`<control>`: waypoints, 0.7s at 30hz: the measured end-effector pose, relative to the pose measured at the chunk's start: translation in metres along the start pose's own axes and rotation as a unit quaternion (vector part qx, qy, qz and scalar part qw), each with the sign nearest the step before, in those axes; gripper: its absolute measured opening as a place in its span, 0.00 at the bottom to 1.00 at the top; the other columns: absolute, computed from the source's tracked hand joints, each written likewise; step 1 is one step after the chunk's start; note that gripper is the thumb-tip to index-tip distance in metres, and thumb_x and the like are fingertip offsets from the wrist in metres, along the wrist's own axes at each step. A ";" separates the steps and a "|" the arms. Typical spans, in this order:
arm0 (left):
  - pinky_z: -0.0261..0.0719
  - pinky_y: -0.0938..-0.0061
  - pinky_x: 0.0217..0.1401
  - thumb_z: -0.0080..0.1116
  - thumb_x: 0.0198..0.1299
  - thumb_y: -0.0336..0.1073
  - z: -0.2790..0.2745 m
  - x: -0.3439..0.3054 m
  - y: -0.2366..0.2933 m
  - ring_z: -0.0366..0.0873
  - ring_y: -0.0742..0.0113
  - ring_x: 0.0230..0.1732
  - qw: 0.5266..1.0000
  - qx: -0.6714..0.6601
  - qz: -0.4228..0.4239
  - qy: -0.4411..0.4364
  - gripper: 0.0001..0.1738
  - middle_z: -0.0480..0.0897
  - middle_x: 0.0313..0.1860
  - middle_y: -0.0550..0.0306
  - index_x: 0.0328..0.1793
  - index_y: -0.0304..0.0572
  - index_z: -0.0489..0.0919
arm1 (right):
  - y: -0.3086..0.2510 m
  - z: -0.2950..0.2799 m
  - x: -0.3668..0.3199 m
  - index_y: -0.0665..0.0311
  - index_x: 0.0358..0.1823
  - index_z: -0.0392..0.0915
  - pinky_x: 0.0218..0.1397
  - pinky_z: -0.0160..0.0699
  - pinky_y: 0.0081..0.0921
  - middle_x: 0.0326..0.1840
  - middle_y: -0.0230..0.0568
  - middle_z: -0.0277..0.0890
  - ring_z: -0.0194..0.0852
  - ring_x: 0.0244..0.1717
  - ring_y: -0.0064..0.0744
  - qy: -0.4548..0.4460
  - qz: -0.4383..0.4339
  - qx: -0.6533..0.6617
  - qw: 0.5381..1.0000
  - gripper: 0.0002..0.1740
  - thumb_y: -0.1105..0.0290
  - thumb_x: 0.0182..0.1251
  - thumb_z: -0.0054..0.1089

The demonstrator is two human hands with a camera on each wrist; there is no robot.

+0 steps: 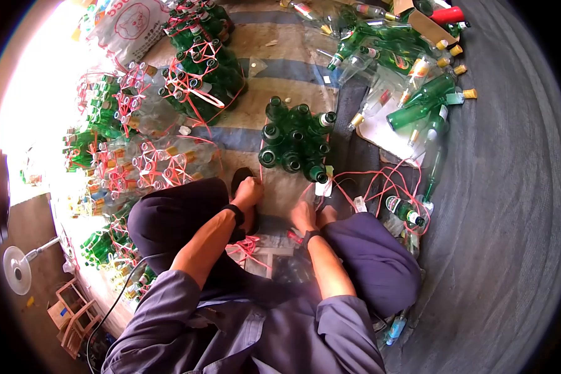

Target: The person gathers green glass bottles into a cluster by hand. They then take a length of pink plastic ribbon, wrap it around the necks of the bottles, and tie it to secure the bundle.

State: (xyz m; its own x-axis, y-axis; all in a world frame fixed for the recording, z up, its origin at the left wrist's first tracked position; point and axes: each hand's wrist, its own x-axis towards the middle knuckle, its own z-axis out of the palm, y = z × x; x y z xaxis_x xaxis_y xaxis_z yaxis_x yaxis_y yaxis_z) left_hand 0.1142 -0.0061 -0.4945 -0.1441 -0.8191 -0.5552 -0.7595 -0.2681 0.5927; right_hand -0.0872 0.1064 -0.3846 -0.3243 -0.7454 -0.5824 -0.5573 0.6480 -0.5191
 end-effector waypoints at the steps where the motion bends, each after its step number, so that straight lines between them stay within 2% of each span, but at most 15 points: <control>1: 0.82 0.61 0.26 0.58 0.58 0.40 -0.012 -0.009 0.018 0.85 0.56 0.22 0.999 0.037 -0.018 0.001 0.10 0.85 0.20 0.51 0.32 0.46 0.87 | -0.003 0.000 -0.001 0.70 0.35 0.83 0.49 0.79 0.51 0.38 0.64 0.81 0.81 0.44 0.64 0.000 -0.013 -0.019 1.000 0.12 0.69 0.64 0.52; 3: 0.83 0.60 0.27 0.57 0.59 0.41 -0.024 -0.016 0.033 0.86 0.54 0.23 0.997 0.072 -0.038 0.003 0.12 0.84 0.20 0.50 0.31 0.45 0.87 | 0.004 0.005 0.004 0.69 0.34 0.83 0.47 0.80 0.50 0.36 0.62 0.82 0.82 0.43 0.61 -0.002 -0.027 -0.040 0.999 0.11 0.71 0.62 0.53; 5: 0.85 0.56 0.34 0.57 0.58 0.43 -0.029 -0.022 0.035 0.87 0.48 0.29 0.985 0.159 0.061 0.002 0.13 0.85 0.24 0.46 0.34 0.45 0.88 | 0.041 0.035 0.022 0.66 0.28 0.84 0.42 0.81 0.46 0.31 0.55 0.82 0.83 0.37 0.54 -0.043 -0.170 -0.119 0.977 0.08 0.73 0.57 0.56; 8: 0.85 0.54 0.45 0.56 0.59 0.44 -0.045 -0.036 0.061 0.87 0.43 0.38 0.986 0.165 0.030 0.005 0.14 0.86 0.30 0.41 0.39 0.47 0.89 | 0.070 0.089 0.042 0.62 0.22 0.84 0.36 0.80 0.43 0.26 0.49 0.80 0.82 0.32 0.49 -0.031 -0.222 -0.129 0.966 0.06 0.73 0.52 0.59; 9: 0.85 0.54 0.45 0.56 0.59 0.44 -0.049 -0.039 0.068 0.87 0.43 0.38 0.986 0.164 0.027 0.005 0.14 0.86 0.30 0.41 0.39 0.47 0.89 | 0.090 0.118 0.055 0.62 0.22 0.84 0.36 0.80 0.43 0.26 0.49 0.80 0.82 0.32 0.49 -0.033 -0.223 -0.130 0.966 0.06 0.73 0.52 0.59; 10: 0.84 0.53 0.48 0.56 0.58 0.44 -0.054 -0.040 0.074 0.87 0.43 0.41 0.988 0.156 0.004 -0.017 0.14 0.86 0.33 0.40 0.40 0.48 0.89 | 0.115 0.152 0.071 0.62 0.21 0.83 0.34 0.80 0.43 0.26 0.49 0.80 0.82 0.32 0.48 0.013 -0.363 -0.335 0.869 0.06 0.71 0.51 0.60; 11: 0.84 0.53 0.51 0.56 0.58 0.44 -0.056 -0.040 0.076 0.87 0.42 0.43 0.988 0.148 -0.018 -0.039 0.15 0.87 0.36 0.39 0.41 0.49 0.89 | 0.129 0.172 0.078 0.63 0.21 0.83 0.33 0.79 0.43 0.25 0.49 0.80 0.82 0.31 0.48 0.058 -0.478 -0.515 0.709 0.06 0.70 0.50 0.61; 12: 0.84 0.53 0.51 0.56 0.58 0.44 -0.053 -0.038 0.073 0.87 0.42 0.43 0.988 0.147 -0.020 -0.040 0.15 0.87 0.36 0.39 0.41 0.49 0.89 | 0.057 0.125 0.048 0.63 0.21 0.83 0.33 0.78 0.44 0.24 0.47 0.81 0.83 0.32 0.48 -0.026 -0.447 -0.365 0.817 0.09 0.69 0.54 0.61; 13: 0.84 0.53 0.51 0.56 0.59 0.45 -0.050 -0.035 0.068 0.87 0.41 0.44 0.991 0.125 -0.045 -0.030 0.15 0.87 0.37 0.38 0.41 0.48 0.89 | 0.031 0.117 0.041 0.63 0.21 0.83 0.33 0.78 0.44 0.24 0.47 0.81 0.83 0.32 0.48 -0.028 -0.447 -0.365 0.816 0.09 0.69 0.54 0.61; 14: 0.83 0.52 0.51 0.56 0.59 0.45 -0.048 -0.033 0.065 0.86 0.41 0.44 0.992 0.103 -0.070 -0.021 0.16 0.86 0.37 0.38 0.41 0.47 0.89 | 0.015 0.114 0.037 0.64 0.23 0.84 0.36 0.78 0.45 0.26 0.49 0.82 0.84 0.33 0.49 -0.072 -0.327 -0.220 0.916 0.10 0.67 0.58 0.61; 15: 0.83 0.52 0.51 0.56 0.59 0.45 -0.049 -0.034 0.068 0.86 0.41 0.44 0.992 0.102 -0.072 -0.021 0.16 0.86 0.37 0.38 0.41 0.47 0.89 | 0.001 0.112 0.034 0.64 0.26 0.84 0.38 0.79 0.46 0.28 0.50 0.83 0.84 0.35 0.49 -0.112 -0.190 -0.064 0.973 0.11 0.66 0.61 0.60; 16: 0.84 0.52 0.51 0.56 0.59 0.45 -0.052 -0.036 0.073 0.86 0.40 0.44 0.992 0.104 -0.072 -0.017 0.16 0.86 0.37 0.38 0.41 0.45 0.89 | -0.013 0.108 0.032 0.64 0.26 0.84 0.38 0.79 0.46 0.28 0.50 0.83 0.84 0.35 0.49 -0.114 -0.190 -0.065 0.973 0.11 0.66 0.61 0.60; 18: 0.84 0.52 0.51 0.56 0.59 0.45 -0.051 -0.039 0.081 0.86 0.39 0.43 0.992 0.104 -0.075 -0.015 0.17 0.86 0.37 0.38 0.41 0.43 0.89 | -0.039 0.099 0.023 0.65 0.37 0.84 0.47 0.79 0.44 0.38 0.54 0.85 0.84 0.43 0.49 -0.116 -0.177 0.097 0.973 0.12 0.64 0.65 0.60; 19: 0.84 0.50 0.50 0.54 0.61 0.44 -0.048 -0.037 0.084 0.85 0.37 0.46 0.992 0.092 -0.077 -0.037 0.18 0.86 0.40 0.34 0.43 0.39 0.87 | -0.049 0.097 0.017 0.65 0.37 0.84 0.47 0.79 0.44 0.38 0.54 0.85 0.84 0.43 0.49 -0.118 -0.176 0.095 0.973 0.12 0.64 0.65 0.60; 21: 0.84 0.49 0.50 0.53 0.63 0.44 -0.045 -0.035 0.084 0.85 0.35 0.49 0.992 0.079 -0.082 -0.059 0.19 0.85 0.43 0.30 0.44 0.35 0.85 | -0.060 0.097 0.008 0.62 0.33 0.87 0.45 0.82 0.43 0.37 0.53 0.86 0.87 0.40 0.49 -0.078 -0.302 -0.006 0.950 0.13 0.60 0.58 0.64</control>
State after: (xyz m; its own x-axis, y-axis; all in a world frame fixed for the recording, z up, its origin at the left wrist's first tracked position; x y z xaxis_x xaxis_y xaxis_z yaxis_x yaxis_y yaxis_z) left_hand 0.0837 -0.0223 -0.3991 -0.0766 -0.7036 -0.7065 -0.8676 -0.3022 0.3950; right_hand 0.0177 0.0761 -0.4186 0.1740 -0.9480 -0.2664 -0.6143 0.1070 -0.7818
